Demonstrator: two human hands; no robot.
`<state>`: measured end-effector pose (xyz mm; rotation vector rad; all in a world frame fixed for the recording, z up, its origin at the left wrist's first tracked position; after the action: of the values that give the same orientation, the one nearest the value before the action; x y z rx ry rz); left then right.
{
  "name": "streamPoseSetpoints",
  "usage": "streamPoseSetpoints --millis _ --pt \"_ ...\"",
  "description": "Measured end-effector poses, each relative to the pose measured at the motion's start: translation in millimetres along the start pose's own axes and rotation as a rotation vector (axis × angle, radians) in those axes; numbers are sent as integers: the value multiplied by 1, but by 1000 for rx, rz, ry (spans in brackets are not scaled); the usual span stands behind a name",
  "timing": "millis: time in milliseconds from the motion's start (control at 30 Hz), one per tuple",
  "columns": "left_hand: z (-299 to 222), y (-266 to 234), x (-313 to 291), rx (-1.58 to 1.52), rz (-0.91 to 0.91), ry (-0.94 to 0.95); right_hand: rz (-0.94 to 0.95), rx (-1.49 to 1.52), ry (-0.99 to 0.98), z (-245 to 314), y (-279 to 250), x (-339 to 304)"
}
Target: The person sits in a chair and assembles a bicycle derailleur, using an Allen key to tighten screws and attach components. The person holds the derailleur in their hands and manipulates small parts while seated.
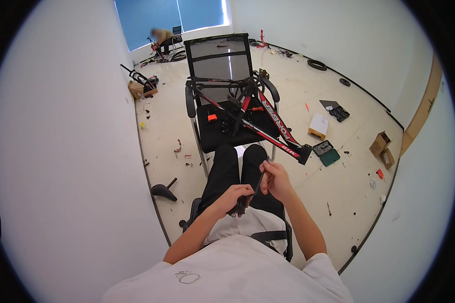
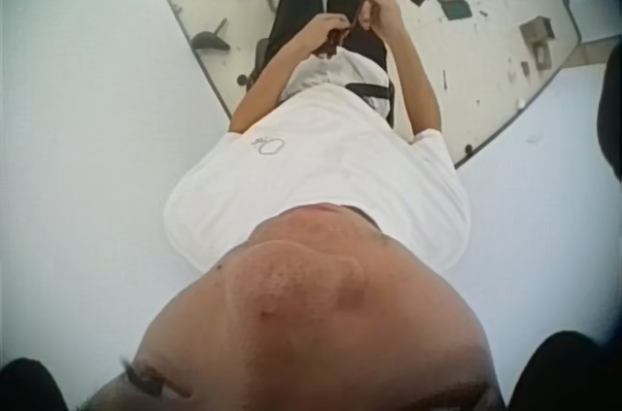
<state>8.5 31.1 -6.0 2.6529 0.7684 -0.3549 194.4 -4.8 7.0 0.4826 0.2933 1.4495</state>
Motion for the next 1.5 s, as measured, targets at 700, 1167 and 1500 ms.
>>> streamPoseSetpoints --millis 700,1167,1500 --pt "-8 -19 -1 -103 -253 242 -202 219 -163 -3 62 19" --pt "-21 -8 -14 -211 -120 248 -106 230 -87 15 73 26" --pt "-19 -6 -10 86 -339 368 -183 11 -282 7 77 29"
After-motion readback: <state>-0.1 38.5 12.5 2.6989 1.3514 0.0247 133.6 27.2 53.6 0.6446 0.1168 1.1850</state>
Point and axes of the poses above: each hand's wrist, its own x-axis towards the middle knuckle, its own y-axis out of the palm, z = x × y, the point moved 1 cm from there along x, towards the middle knuckle, and after that the axes turned 8 degrees about -y, right-handed, at the moved point
